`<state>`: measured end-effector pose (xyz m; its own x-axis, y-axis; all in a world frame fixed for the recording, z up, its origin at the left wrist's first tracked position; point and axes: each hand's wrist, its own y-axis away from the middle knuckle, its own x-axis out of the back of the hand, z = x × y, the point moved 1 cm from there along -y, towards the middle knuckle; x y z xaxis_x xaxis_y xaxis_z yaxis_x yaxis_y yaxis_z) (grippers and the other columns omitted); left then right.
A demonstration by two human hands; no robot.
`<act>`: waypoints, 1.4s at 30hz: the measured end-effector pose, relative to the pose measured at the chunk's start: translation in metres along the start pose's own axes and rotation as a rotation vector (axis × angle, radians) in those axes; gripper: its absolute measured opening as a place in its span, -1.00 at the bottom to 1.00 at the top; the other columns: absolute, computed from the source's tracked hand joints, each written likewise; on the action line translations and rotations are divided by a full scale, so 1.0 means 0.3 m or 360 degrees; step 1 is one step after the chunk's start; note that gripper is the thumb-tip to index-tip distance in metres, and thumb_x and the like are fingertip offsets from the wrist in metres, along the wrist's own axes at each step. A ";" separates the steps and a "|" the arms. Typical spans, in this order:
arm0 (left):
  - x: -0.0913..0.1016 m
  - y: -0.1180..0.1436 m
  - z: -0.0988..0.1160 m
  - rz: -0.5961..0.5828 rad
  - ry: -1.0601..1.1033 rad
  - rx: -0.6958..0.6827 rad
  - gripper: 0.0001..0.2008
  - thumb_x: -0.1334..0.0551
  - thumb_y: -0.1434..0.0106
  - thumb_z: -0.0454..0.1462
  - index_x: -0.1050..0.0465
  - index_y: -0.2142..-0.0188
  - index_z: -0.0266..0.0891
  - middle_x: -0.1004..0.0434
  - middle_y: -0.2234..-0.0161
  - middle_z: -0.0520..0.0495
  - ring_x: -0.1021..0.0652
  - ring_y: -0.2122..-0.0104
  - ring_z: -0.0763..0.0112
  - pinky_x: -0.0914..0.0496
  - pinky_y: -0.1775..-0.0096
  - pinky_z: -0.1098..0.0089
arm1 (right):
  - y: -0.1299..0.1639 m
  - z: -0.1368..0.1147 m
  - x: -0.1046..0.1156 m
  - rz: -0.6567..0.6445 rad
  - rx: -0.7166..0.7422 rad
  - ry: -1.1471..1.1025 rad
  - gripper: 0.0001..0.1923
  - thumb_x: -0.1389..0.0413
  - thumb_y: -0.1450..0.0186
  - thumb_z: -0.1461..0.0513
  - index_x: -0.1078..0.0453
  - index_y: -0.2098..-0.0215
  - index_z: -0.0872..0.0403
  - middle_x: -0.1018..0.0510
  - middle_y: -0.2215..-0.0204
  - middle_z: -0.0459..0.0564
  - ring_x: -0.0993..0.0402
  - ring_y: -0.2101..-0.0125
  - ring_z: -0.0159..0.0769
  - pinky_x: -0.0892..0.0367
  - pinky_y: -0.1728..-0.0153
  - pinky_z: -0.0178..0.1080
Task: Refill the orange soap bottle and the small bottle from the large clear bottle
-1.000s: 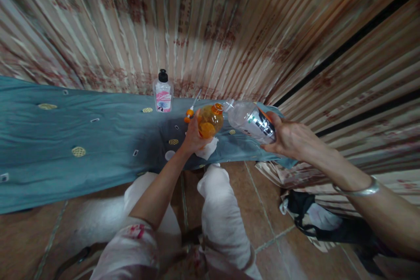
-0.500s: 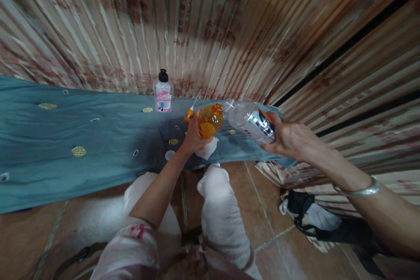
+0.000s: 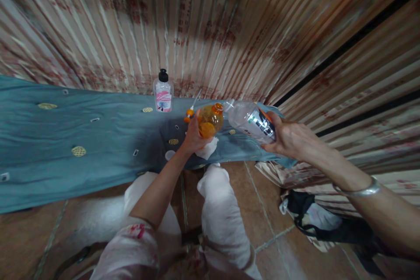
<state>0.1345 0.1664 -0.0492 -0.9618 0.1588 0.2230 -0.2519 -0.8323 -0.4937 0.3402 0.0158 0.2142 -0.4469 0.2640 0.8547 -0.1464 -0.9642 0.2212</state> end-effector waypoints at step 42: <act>-0.002 0.005 -0.004 -0.0015 0.0018 0.0042 0.25 -0.59 0.00 -0.22 -0.01 -0.58 -0.22 -0.31 -0.52 -0.49 -0.39 -0.51 -0.31 -0.22 -0.55 -0.26 | 0.000 0.002 0.001 0.0023 0.0023 -0.0028 -0.17 -0.22 -0.41 0.04 -0.14 -0.46 0.33 -0.73 0.21 0.27 -0.73 0.17 0.20 -0.15 0.37 -0.17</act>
<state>0.1345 0.1658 -0.0509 -0.9605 0.1725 0.2182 -0.2583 -0.8446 -0.4690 0.3405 0.0160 0.2147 -0.4331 0.2497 0.8661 -0.1273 -0.9682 0.2154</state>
